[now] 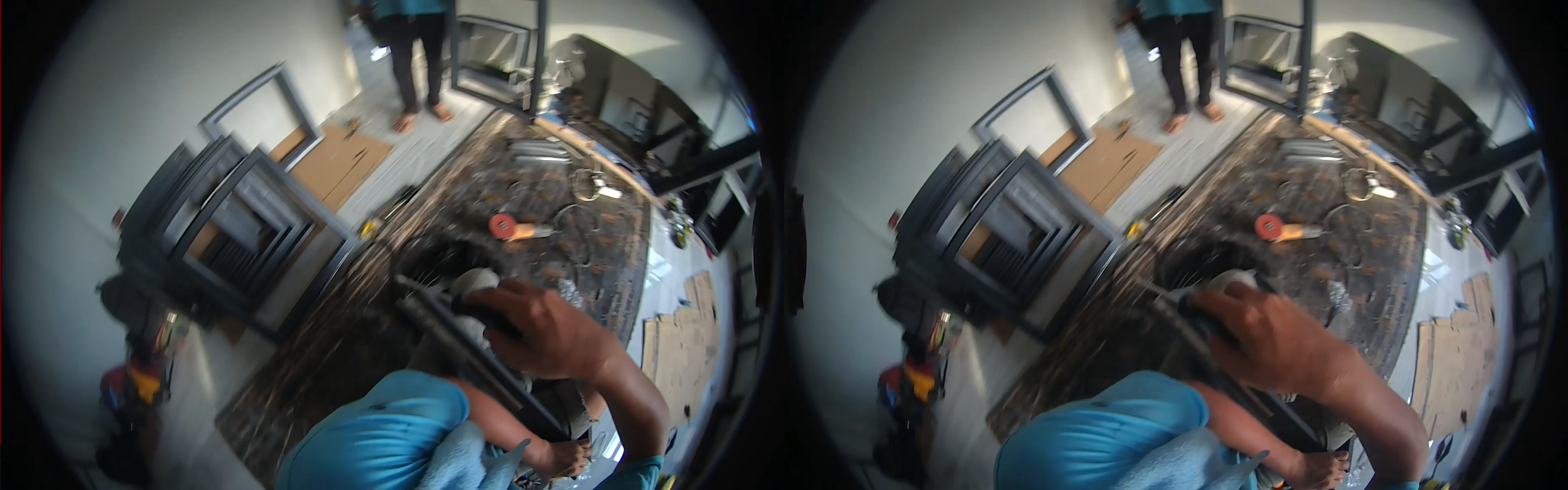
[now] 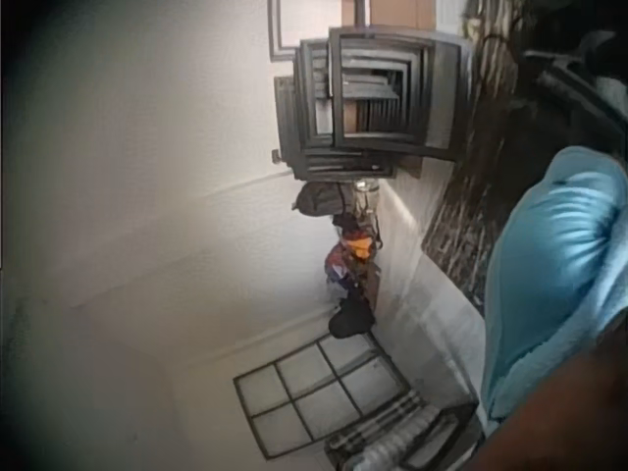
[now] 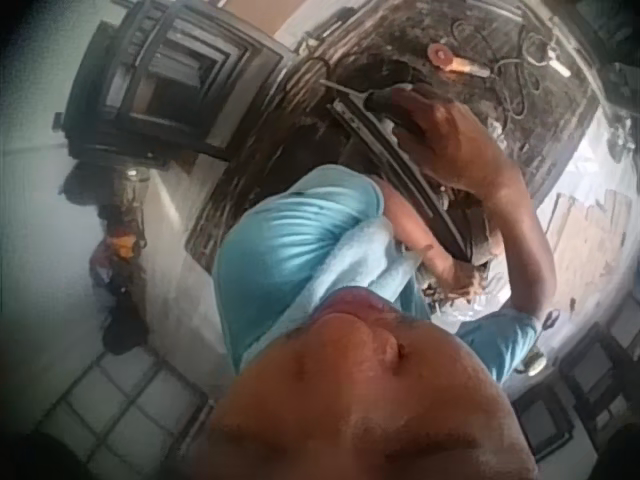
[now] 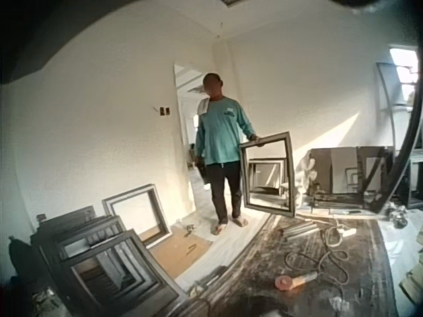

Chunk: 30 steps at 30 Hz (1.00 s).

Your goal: Screw components into a metal window frame using a screwdriver.

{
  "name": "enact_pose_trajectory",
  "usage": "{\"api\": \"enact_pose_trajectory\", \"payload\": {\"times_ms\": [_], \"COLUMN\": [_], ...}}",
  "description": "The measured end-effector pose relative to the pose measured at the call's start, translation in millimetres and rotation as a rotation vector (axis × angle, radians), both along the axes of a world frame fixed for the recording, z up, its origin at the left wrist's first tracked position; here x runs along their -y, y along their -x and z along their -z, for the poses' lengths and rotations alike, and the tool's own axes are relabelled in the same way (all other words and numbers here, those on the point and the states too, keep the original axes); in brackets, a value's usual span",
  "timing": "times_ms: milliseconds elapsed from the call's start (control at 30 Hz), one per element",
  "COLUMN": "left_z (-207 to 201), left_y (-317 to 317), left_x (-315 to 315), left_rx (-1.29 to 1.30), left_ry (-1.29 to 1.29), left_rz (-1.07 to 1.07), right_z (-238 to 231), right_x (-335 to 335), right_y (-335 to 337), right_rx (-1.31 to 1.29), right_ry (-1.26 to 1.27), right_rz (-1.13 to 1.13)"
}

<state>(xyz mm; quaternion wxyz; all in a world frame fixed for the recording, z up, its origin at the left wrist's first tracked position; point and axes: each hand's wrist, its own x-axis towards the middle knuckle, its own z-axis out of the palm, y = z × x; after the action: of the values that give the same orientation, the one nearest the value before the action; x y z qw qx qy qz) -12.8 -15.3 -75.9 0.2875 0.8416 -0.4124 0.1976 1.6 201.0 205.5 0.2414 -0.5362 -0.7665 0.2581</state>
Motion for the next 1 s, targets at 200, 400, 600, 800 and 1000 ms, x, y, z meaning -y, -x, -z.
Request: {"api": "enact_pose_trajectory", "payload": {"times_ms": [200,400,600,800,1000], "left_z": [21,-1,-14,-100,-88], "left_y": [-14,9,20,29,29], "left_x": [22,-10,-10,-73,-67], "left_rx": [0.23,0.072,-0.353,-0.723,-0.53], "left_ry": [0.211,0.387,0.549,0.777,0.696], "left_rz": [-0.007,-0.168,0.108,0.447,0.39], "right_z": [-13,-23,-6,-55,-64], "right_x": [-64,-126,-160,-178,-184], "right_y": [57,35,-132,-137,-123], "right_rx": [0.074,0.166,0.334,0.345,0.359], "right_ry": [-0.279,-0.283,-0.192,-0.202,-0.233], "right_rz": [0.0,0.225,0.841,0.952,0.83]}}
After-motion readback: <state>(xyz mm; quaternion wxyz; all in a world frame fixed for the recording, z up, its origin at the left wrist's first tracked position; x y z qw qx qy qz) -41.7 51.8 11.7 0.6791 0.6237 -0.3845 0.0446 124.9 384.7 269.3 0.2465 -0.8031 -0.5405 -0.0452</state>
